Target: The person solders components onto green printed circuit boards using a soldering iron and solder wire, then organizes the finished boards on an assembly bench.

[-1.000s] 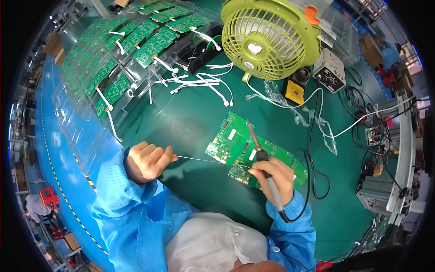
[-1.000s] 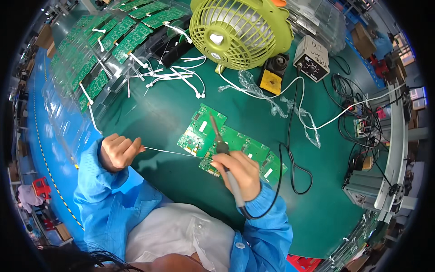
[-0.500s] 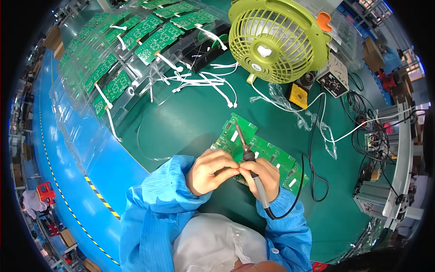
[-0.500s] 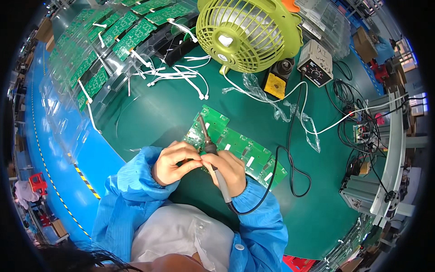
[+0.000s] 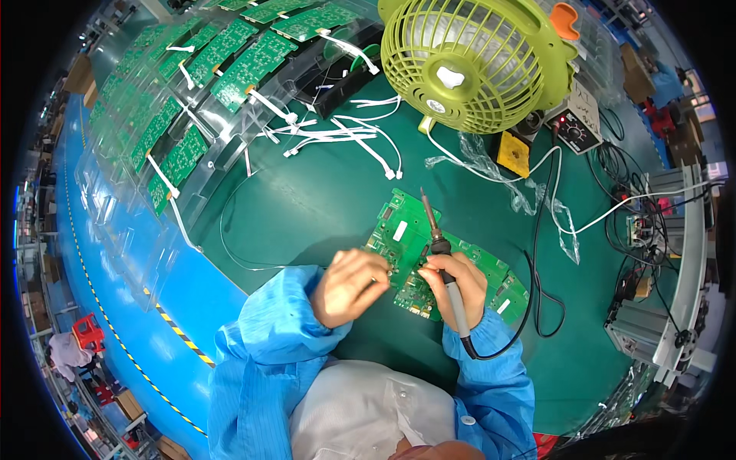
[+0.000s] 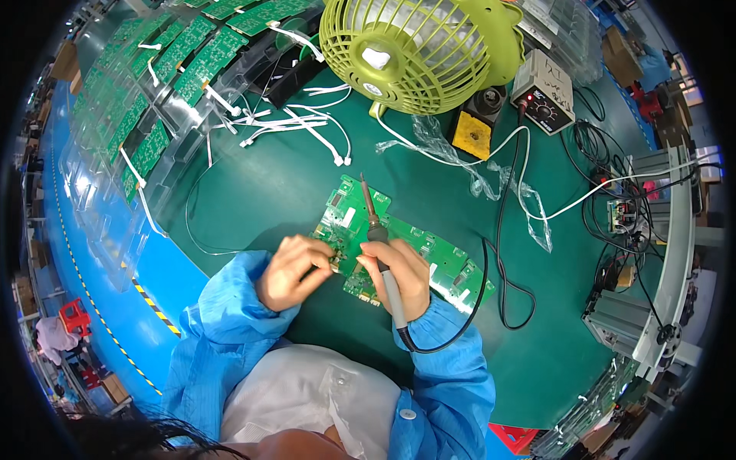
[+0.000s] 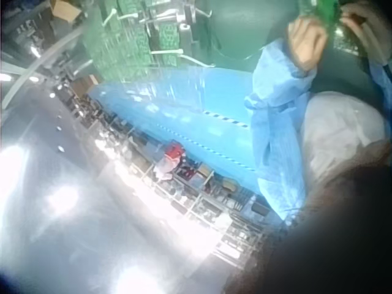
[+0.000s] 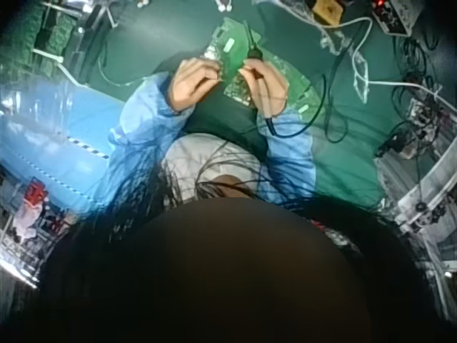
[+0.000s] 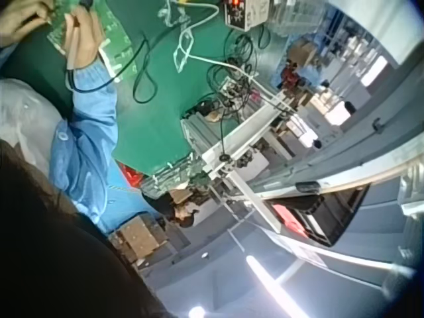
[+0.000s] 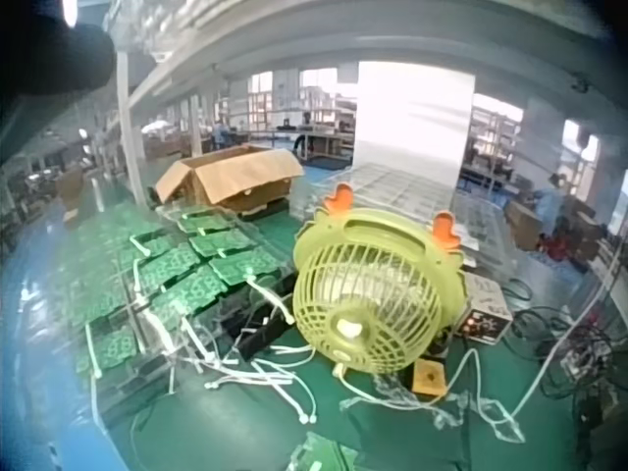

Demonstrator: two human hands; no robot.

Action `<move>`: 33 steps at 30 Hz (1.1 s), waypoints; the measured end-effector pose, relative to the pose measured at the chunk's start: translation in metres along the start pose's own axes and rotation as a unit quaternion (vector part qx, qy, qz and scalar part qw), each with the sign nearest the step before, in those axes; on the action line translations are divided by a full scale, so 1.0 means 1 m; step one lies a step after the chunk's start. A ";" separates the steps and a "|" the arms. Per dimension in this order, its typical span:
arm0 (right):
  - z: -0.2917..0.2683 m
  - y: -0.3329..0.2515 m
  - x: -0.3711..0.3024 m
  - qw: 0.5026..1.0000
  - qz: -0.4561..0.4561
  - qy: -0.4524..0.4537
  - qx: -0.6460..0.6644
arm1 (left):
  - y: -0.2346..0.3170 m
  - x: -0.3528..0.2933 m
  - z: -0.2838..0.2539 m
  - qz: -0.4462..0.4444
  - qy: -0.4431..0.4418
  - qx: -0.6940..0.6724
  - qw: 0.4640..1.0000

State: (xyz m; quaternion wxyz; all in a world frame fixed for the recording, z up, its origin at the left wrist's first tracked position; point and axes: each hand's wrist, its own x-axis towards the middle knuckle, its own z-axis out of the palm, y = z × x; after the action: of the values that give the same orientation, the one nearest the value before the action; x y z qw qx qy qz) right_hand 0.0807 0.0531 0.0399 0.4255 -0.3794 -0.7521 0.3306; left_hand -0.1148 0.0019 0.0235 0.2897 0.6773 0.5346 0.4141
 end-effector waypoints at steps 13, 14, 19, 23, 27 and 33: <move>-0.020 0.004 0.006 0.995 0.027 0.091 -0.017 | -0.010 0.023 0.025 0.032 0.096 0.042 0.994; -0.020 0.003 0.007 0.995 0.028 0.090 -0.017 | -0.011 0.026 0.020 0.031 0.096 0.042 0.994; -0.017 0.001 0.009 0.996 -0.053 0.056 -0.035 | -0.016 0.038 -0.001 0.005 0.095 0.123 0.988; 0.005 0.021 -0.004 0.991 -0.055 0.116 0.027 | -0.023 0.034 0.002 0.018 0.099 0.150 0.984; 0.004 0.025 -0.003 0.991 -0.083 0.101 0.026 | -0.024 0.032 0.004 0.028 0.094 0.166 0.981; 0.010 0.025 -0.004 0.990 -0.114 0.075 0.019 | -0.025 0.030 0.000 0.025 0.095 0.174 0.980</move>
State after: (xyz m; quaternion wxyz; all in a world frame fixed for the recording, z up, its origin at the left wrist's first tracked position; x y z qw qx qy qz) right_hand 0.0808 0.0606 0.0136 0.5229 -0.3064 -0.7500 0.2648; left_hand -0.1240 0.0370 0.0097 0.1044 0.6883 0.6063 0.3844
